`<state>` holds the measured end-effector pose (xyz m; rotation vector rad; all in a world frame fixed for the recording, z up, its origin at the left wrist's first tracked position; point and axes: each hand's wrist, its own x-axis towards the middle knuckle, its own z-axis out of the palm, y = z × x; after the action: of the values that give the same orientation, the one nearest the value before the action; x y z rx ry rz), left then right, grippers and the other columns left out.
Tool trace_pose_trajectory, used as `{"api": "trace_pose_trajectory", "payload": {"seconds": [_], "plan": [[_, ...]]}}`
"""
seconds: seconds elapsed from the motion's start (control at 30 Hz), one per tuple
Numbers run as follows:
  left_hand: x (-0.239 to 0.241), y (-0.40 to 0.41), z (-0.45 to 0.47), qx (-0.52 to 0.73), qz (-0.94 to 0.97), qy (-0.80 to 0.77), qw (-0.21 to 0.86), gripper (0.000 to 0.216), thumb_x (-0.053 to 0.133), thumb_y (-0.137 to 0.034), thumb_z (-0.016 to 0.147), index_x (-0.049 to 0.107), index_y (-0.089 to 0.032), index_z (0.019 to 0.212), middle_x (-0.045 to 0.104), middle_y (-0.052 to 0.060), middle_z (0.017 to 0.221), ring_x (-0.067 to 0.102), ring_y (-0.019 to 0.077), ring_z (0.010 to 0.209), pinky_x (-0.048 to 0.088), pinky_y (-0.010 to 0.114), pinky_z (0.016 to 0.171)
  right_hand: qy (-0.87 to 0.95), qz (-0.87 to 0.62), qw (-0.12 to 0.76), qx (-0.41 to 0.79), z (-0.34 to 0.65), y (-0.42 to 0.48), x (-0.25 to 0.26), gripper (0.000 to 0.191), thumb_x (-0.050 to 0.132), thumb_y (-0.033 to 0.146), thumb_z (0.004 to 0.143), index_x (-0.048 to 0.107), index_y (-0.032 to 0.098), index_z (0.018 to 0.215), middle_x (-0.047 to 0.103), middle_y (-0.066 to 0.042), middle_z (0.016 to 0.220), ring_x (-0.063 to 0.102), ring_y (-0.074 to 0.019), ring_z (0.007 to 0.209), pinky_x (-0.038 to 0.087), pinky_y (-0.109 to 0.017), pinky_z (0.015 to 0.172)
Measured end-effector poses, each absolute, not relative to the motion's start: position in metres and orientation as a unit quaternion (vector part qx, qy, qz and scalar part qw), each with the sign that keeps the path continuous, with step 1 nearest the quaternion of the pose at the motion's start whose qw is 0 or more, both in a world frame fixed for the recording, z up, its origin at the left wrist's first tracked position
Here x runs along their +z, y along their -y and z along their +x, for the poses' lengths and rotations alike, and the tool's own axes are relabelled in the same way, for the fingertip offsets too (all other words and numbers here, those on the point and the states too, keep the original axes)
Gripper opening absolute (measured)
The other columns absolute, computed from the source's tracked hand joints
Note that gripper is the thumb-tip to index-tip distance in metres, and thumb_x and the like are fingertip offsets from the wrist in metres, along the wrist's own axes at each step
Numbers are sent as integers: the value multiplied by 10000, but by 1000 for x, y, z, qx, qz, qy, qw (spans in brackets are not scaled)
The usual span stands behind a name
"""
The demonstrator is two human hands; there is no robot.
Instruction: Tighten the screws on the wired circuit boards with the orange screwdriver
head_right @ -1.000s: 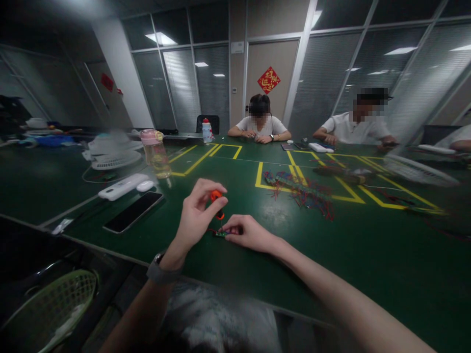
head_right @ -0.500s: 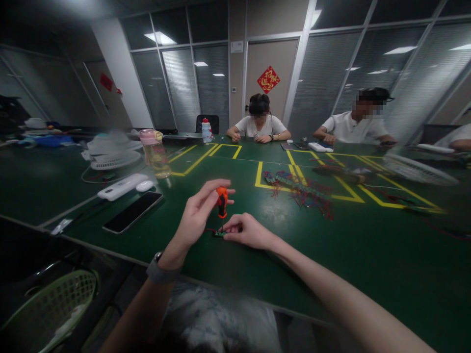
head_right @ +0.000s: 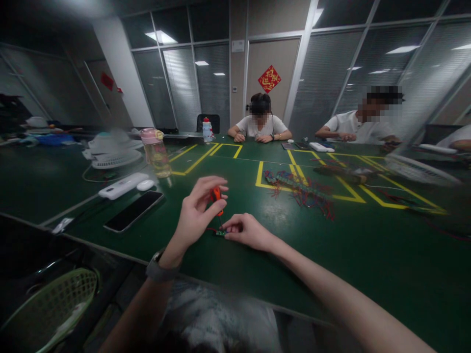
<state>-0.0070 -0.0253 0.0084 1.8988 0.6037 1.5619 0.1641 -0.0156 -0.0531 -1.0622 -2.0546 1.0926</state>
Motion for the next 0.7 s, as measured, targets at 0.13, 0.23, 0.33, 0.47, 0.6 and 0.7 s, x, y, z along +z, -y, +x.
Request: {"api": "trace_pose_trajectory", "payload": {"seconds": [0.13,0.23,0.33,0.47,0.6,0.7], "plan": [[11,27,-11,535,697,-166,448,342,449,-272,941,564,-223,1259,599,97,1212,654,180,980,558,348,868,770,-399,285,409,163,17,-51,236,691,275,742,725,128,924,624,-14,709,519,-119,621,427,-241,585],[10,27,-10,575,692,-197,389,260,592,-249,866,656,-206,1115,637,63,1030,658,145,853,577,279,763,771,-402,281,406,164,17,-50,232,693,274,742,727,127,918,622,-17,713,519,-120,622,428,-240,582],[7,25,-8,640,681,-248,256,144,718,-242,759,707,-193,894,583,30,877,597,125,781,553,224,659,774,-402,280,400,165,17,-50,223,695,266,744,727,135,921,629,-23,745,520,-122,636,436,-242,589],[9,26,-10,600,710,-220,295,193,578,-260,873,687,-209,1023,595,65,1035,616,149,893,562,264,752,775,-402,280,400,165,16,-51,219,691,264,749,723,131,920,626,-22,743,518,-122,636,436,-245,592],[13,30,-12,536,716,-179,410,315,447,-255,938,606,-209,1207,595,101,1214,654,183,976,574,322,827,776,-398,280,402,165,15,-53,216,695,281,749,724,139,909,615,-10,702,513,-119,615,426,-240,575],[11,29,-11,583,716,-227,311,246,581,-250,870,674,-210,1095,637,77,1056,650,162,887,579,260,734,776,-399,284,397,165,15,-53,215,697,286,747,726,140,902,620,-12,710,518,-121,619,432,-244,583]]}}
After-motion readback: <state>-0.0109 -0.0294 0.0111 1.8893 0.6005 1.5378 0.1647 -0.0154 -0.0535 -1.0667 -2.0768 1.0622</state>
